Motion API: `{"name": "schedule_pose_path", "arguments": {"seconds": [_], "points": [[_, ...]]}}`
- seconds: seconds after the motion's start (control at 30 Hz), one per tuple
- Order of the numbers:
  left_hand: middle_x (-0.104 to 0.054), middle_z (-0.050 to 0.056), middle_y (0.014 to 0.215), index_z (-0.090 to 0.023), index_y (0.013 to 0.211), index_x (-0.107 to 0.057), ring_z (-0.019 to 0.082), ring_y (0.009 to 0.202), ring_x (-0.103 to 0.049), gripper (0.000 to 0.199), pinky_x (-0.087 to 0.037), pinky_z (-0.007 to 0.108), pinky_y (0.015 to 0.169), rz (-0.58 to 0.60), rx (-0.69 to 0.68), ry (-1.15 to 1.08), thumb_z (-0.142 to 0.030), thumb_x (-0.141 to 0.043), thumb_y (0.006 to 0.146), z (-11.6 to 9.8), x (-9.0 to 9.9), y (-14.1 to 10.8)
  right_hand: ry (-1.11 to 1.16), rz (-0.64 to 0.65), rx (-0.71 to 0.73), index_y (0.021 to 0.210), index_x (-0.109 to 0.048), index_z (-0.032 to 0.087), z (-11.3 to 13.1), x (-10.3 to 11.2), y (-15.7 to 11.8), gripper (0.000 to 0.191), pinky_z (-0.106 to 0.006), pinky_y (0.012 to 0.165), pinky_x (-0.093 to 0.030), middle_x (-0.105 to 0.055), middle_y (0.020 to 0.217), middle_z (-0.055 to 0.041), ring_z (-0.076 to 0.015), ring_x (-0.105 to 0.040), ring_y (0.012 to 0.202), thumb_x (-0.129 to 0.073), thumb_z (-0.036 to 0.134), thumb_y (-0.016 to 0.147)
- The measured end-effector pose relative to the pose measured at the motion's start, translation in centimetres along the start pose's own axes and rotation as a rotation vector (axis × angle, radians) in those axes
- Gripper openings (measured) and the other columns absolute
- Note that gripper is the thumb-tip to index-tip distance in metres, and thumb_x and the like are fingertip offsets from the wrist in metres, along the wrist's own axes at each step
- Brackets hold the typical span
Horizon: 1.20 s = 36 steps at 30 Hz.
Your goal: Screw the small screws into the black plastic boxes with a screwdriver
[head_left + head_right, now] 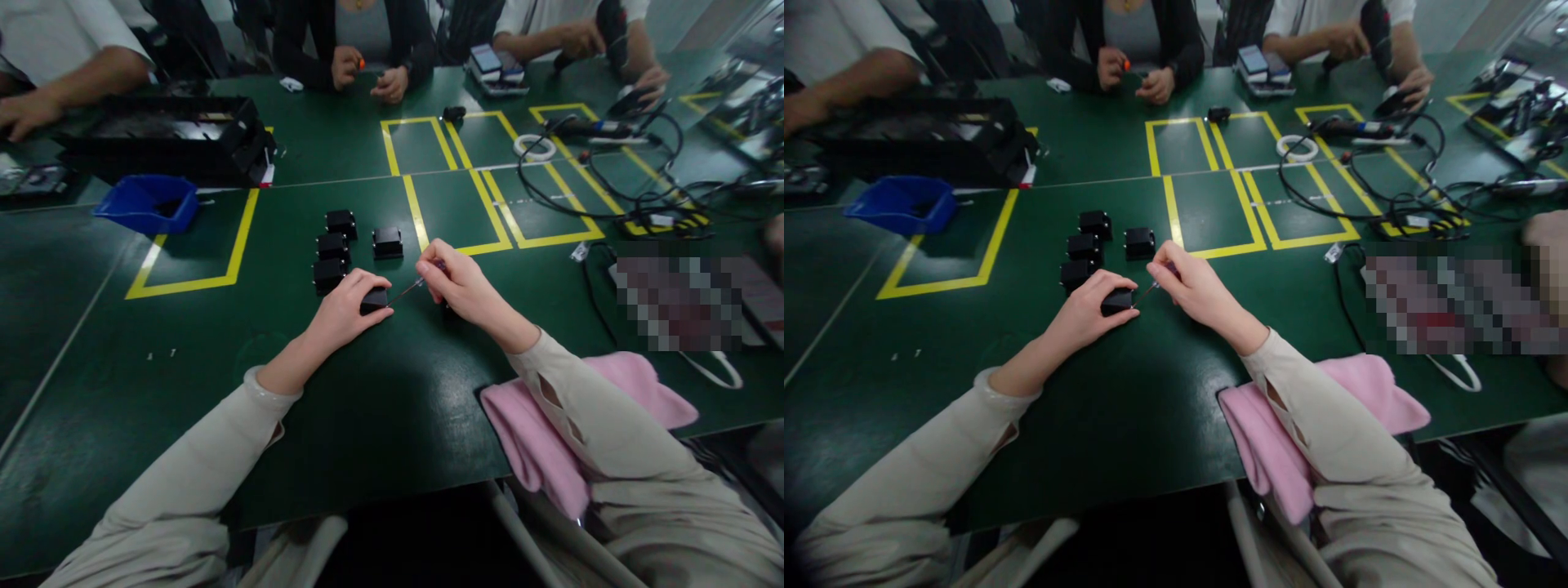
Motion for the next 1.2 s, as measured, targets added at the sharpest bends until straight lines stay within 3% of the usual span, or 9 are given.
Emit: {"name": "schedule_pose_path", "arguments": {"seconds": [0.23, 0.43, 0.63, 0.93, 1.03, 1.2], "points": [[-0.067, 0.010, 0.126, -0.023, 0.126, -0.064, 0.029, 0.122, -0.065, 0.033, -0.055, 0.047, 0.107, 0.005, 0.013, -0.011, -0.034, -0.074, 0.096, -0.05, 0.14, 0.06, 0.022, -0.003, -0.002, 0.098, -0.045, 0.024, -0.07, 0.01, -0.02, 0.012, -0.028, 0.056, -0.035, -0.050, 0.064, 0.0089, -0.0089, -0.045, 0.049, -0.051, 0.030, 0.108], [-0.067, 0.010, 0.126, -0.022, 0.126, -0.064, 0.029, 0.121, -0.066, 0.034, -0.055, 0.047, 0.107, -0.002, 0.000, -0.001, -0.034, -0.074, 0.096, -0.11, 0.13, 0.04, 0.004, -0.003, -0.025, 0.092, -0.045, 0.024, -0.28, -0.04, -0.02, 0.021, -0.028, 0.056, -0.035, -0.048, 0.056, 0.0098, -0.0099, -0.046, 0.048, -0.052, 0.035, 0.108], [-0.067, 0.010, 0.126, -0.022, 0.126, -0.064, 0.029, 0.122, -0.065, 0.033, -0.054, 0.048, 0.108, 0.001, 0.002, -0.003, -0.034, -0.073, 0.097, -0.08, 0.08, 0.04, 0.043, -0.024, -0.005, 0.098, -0.045, 0.024, -0.32, 0.04, 0.06, 0.011, -0.028, 0.059, -0.039, -0.053, 0.060, 0.0092, -0.0110, -0.053, 0.052, -0.052, 0.028, 0.106], [-0.067, 0.010, 0.125, -0.022, 0.126, -0.063, 0.029, 0.121, -0.066, 0.033, -0.054, 0.047, 0.107, -0.009, -0.004, -0.002, -0.034, -0.074, 0.097, -0.19, 0.15, 0.02, 0.016, -0.002, -0.053, 0.087, -0.045, 0.025, -0.79, -0.04, 0.06, 0.037, -0.028, 0.056, -0.036, -0.048, 0.048, 0.0096, -0.0125, -0.051, 0.047, -0.053, 0.055, 0.108], [-0.067, 0.011, 0.125, -0.021, 0.126, -0.063, 0.029, 0.121, -0.066, 0.033, -0.054, 0.047, 0.107, -0.007, -0.009, 0.001, -0.033, -0.074, 0.097, -0.24, 0.14, 0.03, -0.015, 0.003, -0.052, 0.087, -0.046, 0.025, -0.68, -0.06, 0.04, 0.034, -0.029, 0.056, -0.036, -0.050, 0.049, 0.0092, -0.0114, -0.048, 0.045, -0.053, 0.049, 0.109], [-0.067, 0.010, 0.126, -0.022, 0.126, -0.064, 0.029, 0.122, -0.066, 0.034, -0.054, 0.047, 0.107, -0.002, -0.003, -0.012, -0.034, -0.074, 0.096, -0.18, 0.17, 0.05, 0.020, 0.004, -0.021, 0.096, -0.045, 0.024, -0.18, -0.10, 0.02, 0.013, -0.029, 0.057, -0.038, -0.053, 0.060, 0.0085, -0.0106, -0.051, 0.050, -0.051, 0.027, 0.107]]}}
Point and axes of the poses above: each hand's wrist, its own y-axis towards the middle knuckle, its own x-axis out of the back of the hand, z = x × y, the point moved 10 cm from there along y, towards the middle knuckle
